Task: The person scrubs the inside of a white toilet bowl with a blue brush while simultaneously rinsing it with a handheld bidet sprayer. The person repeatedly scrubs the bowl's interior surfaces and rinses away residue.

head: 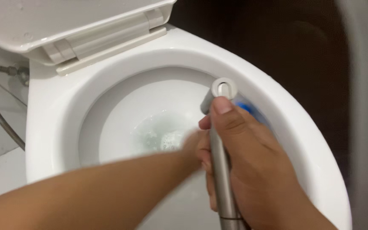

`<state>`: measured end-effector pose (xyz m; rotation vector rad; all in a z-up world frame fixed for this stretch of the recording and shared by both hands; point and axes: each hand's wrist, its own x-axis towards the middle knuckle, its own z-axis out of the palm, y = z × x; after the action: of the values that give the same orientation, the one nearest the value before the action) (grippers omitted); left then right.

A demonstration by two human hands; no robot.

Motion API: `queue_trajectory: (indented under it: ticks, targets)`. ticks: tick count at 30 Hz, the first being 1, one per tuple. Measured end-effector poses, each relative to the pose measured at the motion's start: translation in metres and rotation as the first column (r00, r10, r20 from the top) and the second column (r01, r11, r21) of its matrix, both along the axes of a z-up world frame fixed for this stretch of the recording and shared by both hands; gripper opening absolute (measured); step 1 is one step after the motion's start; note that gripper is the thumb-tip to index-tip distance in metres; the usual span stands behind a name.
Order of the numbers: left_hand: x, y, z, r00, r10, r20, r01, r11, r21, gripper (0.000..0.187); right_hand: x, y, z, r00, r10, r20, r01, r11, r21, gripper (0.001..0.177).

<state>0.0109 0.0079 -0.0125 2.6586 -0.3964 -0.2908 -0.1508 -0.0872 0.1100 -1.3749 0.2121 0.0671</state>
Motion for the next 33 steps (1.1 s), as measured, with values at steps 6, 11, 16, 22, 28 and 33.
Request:
queue_trajectory:
  ticks: [6, 11, 16, 22, 28, 33]
  targets:
    - [-0.008, -0.011, -0.012, 0.995, 0.095, -0.027, -0.096, 0.994, -0.045, 0.088, -0.008, -0.018, -0.002, 0.996, -0.091, -0.001, 0.089, 0.975, -0.205, 0.061]
    - [-0.076, -0.035, -0.012, 0.881, -0.472, -0.034, 0.473, 0.881, 0.025, 0.060, -0.009, -0.033, -0.004, 0.981, -0.177, -0.079, 0.154, 0.958, -0.241, 0.063]
    - [-0.046, -0.024, 0.011, 0.970, -0.233, -0.075, 0.235, 0.972, 0.014, 0.081, -0.006, -0.030, -0.008, 0.973, -0.203, -0.113, 0.170, 0.953, -0.249, 0.063]
    - [-0.029, -0.021, 0.006, 0.992, -0.115, -0.048, 0.117, 0.993, 0.024, 0.089, 0.000, -0.025, -0.010, 0.945, -0.224, -0.239, 0.171, 0.959, -0.226, 0.057]
    - [-0.065, -0.042, -0.014, 0.841, -0.531, 0.108, 0.536, 0.844, -0.027, 0.057, -0.004, -0.032, -0.013, 0.976, -0.157, -0.150, 0.130, 0.975, -0.180, 0.059]
    - [-0.020, -0.017, 0.017, 0.990, -0.002, -0.143, -0.011, 0.996, -0.089, 0.091, -0.003, -0.027, -0.014, 0.959, -0.223, -0.177, 0.170, 0.947, -0.272, 0.057]
